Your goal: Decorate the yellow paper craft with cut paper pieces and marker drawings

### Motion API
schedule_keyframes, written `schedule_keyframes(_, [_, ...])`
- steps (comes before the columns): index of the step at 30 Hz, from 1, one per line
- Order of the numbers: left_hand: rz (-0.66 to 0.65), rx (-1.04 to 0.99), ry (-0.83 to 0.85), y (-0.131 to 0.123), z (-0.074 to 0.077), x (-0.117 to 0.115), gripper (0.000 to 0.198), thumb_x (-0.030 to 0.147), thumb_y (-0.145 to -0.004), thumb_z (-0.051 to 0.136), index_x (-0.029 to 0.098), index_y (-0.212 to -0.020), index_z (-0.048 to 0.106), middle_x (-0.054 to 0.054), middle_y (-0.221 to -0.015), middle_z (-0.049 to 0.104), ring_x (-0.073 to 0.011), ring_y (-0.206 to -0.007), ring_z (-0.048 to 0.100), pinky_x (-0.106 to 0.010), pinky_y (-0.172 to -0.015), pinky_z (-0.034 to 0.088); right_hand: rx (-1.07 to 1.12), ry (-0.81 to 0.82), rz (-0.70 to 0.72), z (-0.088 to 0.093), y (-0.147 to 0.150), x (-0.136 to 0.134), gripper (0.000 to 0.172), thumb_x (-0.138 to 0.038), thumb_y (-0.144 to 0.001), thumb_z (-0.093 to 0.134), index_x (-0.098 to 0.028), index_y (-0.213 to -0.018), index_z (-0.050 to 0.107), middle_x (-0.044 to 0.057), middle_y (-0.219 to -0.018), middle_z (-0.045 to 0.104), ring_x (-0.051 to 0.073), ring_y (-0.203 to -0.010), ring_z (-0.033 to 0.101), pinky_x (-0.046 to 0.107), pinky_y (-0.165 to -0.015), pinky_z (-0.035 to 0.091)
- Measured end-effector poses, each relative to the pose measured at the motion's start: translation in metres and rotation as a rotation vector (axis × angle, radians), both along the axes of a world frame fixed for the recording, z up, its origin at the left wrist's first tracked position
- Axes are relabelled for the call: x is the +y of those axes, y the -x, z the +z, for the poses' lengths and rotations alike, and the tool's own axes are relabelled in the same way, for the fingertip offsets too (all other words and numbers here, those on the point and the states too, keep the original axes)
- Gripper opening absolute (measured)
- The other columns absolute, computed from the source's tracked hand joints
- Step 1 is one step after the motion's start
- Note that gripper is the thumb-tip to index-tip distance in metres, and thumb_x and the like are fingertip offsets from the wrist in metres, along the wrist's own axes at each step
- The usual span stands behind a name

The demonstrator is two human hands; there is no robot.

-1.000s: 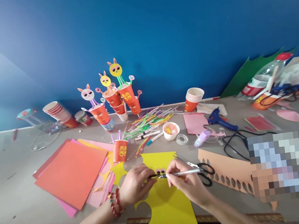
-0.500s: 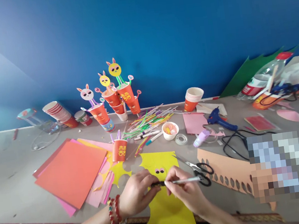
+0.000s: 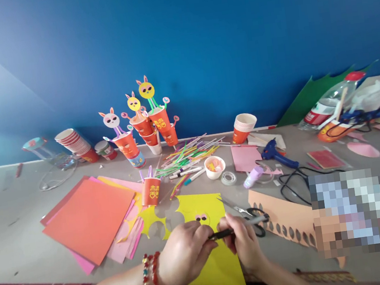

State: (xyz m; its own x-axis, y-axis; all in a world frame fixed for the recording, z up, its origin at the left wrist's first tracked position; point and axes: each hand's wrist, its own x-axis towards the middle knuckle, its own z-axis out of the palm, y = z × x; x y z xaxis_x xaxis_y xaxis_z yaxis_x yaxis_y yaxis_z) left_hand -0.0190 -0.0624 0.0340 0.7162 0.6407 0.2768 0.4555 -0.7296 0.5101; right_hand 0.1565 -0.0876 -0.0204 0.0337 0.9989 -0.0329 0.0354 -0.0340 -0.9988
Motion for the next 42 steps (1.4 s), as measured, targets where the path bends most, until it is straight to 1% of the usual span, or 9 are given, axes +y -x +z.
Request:
schedule_keyframes(4, [0.029,0.021,-0.010,-0.007,-0.002,0.011,0.018,0.028,-0.102,0.043,0.019,-0.093,0.055,-0.006,-0.076,0.065,-0.0200,-0.067,0.062,-0.028,-0.058,0.044,0.058,0.094,-0.026,0.008,-0.004,0.012,0.065,-0.074,-0.092,0.037,-0.025,-0.049,0.041,-0.003,-0.038,0.038,0.013,-0.035,0.037,0.027,-0.037,0.031])
schedule_keyframes(8, [0.074,-0.003,-0.009,-0.001,-0.019,0.033,0.022,0.039,-0.100,0.050,0.019,-0.104,0.058,-0.005,-0.085,0.067,-0.0207,-0.076,0.065,-0.030,-0.067,0.051,-0.052,-0.079,0.042,0.013,-0.022,0.031,0.060,-0.066,-0.095,0.042,-0.023,-0.054,0.050,-0.002,-0.043,0.046,0.014,-0.039,0.045,0.028,-0.042,0.036])
schedule_keyframes(12, [0.141,0.144,-0.096,0.012,-0.040,0.046,0.066,0.060,-0.075,0.075,0.021,-0.124,0.054,-0.013,-0.116,0.062,-0.0328,-0.107,0.059,-0.048,-0.088,0.052,-0.092,-0.186,-0.094,0.011,-0.050,0.043,0.053,-0.056,-0.099,0.045,-0.022,-0.060,0.055,0.000,-0.050,0.053,0.015,-0.045,0.051,0.027,-0.046,0.039])
schedule_keyframes(17, [0.129,0.318,-0.071,0.014,-0.052,0.050,0.057,0.049,-0.070,0.083,0.020,-0.113,0.058,-0.011,-0.117,0.058,-0.0332,-0.108,0.055,-0.050,-0.092,0.049,-0.318,-0.196,0.054,0.008,-0.065,0.043,0.049,-0.049,-0.100,0.047,-0.022,-0.061,0.055,-0.001,-0.052,0.055,0.014,-0.046,0.051,0.025,-0.047,0.038])
schedule_keyframes(21, [0.097,0.380,-0.045,0.007,-0.051,0.057,0.048,0.044,-0.073,0.081,0.019,-0.106,0.057,-0.009,-0.110,0.060,-0.0307,-0.103,0.056,-0.046,-0.089,0.048,-0.666,-0.328,0.127,0.006,-0.061,0.045,0.020,-0.040,-0.096,0.057,-0.025,-0.096,0.071,0.002,-0.072,0.072,0.019,-0.059,0.065,0.026,-0.054,0.044])
schedule_keyframes(24, [0.068,0.399,-0.037,0.004,-0.049,0.060,0.047,0.040,-0.072,0.082,0.019,-0.105,0.056,-0.009,-0.109,0.060,-0.0300,-0.103,0.056,-0.045,-0.090,0.048,-0.788,-0.440,0.209,0.003,-0.063,0.051,0.034,-0.035,-0.099,0.053,-0.026,-0.129,0.065,0.008,-0.095,0.077,0.025,-0.078,0.072,0.030,-0.065,0.051])
schedule_keyframes(27, [0.065,0.391,-0.016,0.003,-0.048,0.061,0.047,0.037,-0.070,0.083,0.019,-0.103,0.056,-0.009,-0.110,0.060,-0.0298,-0.103,0.057,-0.044,-0.090,0.048,-0.893,-0.537,0.306,-0.003,-0.069,0.060,0.041,-0.029,-0.101,0.048,-0.029,-0.142,0.055,0.007,-0.093,0.077,0.024,-0.078,0.071,0.031,-0.064,0.053])
schedule_keyframes(35, [0.104,0.341,-0.017,0.000,-0.043,0.051,0.041,0.029,-0.071,0.080,0.019,-0.101,0.053,-0.008,-0.107,0.063,-0.0295,-0.101,0.058,-0.044,-0.090,0.047,-1.425,-0.632,0.468,-0.007,-0.066,0.095,0.047,-0.002,-0.088,0.055,-0.021,-0.130,0.064,0.009,-0.111,0.074,0.027,-0.102,0.066,0.029,-0.068,0.056])
schedule_keyframes(42, [0.048,0.247,-0.164,0.007,-0.050,0.040,0.037,0.027,-0.079,0.075,0.019,-0.105,0.049,-0.008,-0.106,0.065,-0.0275,-0.097,0.057,-0.046,-0.096,0.045,-1.252,-0.577,0.396,0.005,-0.053,0.079,0.048,0.001,-0.087,0.053,-0.022,-0.128,0.063,0.010,-0.131,0.065,0.027,-0.113,0.063,0.036,-0.085,0.056])
